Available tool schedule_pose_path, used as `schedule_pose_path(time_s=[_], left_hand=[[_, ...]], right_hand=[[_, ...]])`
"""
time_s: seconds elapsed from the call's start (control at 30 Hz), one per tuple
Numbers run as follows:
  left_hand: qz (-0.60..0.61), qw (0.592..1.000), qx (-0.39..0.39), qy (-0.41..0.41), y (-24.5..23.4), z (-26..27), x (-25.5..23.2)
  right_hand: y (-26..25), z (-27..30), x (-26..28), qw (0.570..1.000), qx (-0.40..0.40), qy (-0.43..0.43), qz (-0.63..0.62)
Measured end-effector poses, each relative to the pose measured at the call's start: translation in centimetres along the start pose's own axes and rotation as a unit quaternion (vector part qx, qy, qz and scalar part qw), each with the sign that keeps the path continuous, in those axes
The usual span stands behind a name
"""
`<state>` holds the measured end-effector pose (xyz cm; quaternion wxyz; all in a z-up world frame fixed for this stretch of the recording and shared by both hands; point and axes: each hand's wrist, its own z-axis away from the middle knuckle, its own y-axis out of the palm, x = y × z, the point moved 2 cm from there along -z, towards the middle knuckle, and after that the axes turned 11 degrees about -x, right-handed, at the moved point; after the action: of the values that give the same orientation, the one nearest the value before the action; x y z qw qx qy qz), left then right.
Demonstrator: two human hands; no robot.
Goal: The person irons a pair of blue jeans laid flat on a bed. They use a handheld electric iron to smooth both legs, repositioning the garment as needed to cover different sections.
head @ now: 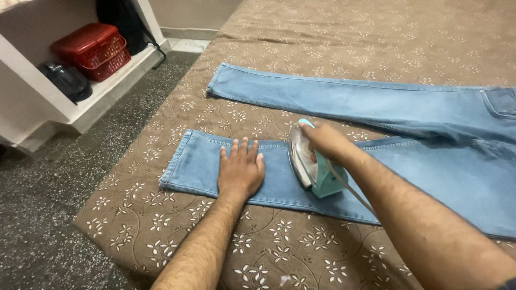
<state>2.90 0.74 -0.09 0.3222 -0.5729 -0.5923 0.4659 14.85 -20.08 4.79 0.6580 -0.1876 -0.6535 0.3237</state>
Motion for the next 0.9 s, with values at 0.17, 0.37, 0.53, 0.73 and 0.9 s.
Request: schedule_pose_path(time_s=[0.17, 0.37, 0.53, 0.73, 0.9], left_hand=[[0.005, 1.0, 0.026, -0.012, -0.4, 0.1, -0.1], [0.001, 1.0, 0.013, -0.003, -0.3, 0.3, 0.0], [0.005, 1.0, -0.006, -0.001, 0.0, 0.3, 0.1], [0.014, 1.0, -0.014, 0.0, -0.1, 0.2, 0.1], [0.005, 1.0, -0.01, 0.004, -0.3, 0.2, 0.1]], right_hand=[[-0.1, 2.6, -0.3, 0.998, 0.035, -0.029, -0.034], [-1.8, 11.6, -0.9, 0.989, 0.089, 0.074, -0.096], [-0.5, 8.1, 0.1, 0.991, 0.071, 0.07, -0.092], [3.1, -0.3, 1.7, 0.992, 0.051, 0.051, -0.103], [2.2, 2.6, 1.1, 0.983, 0.103, 0.052, -0.145]])
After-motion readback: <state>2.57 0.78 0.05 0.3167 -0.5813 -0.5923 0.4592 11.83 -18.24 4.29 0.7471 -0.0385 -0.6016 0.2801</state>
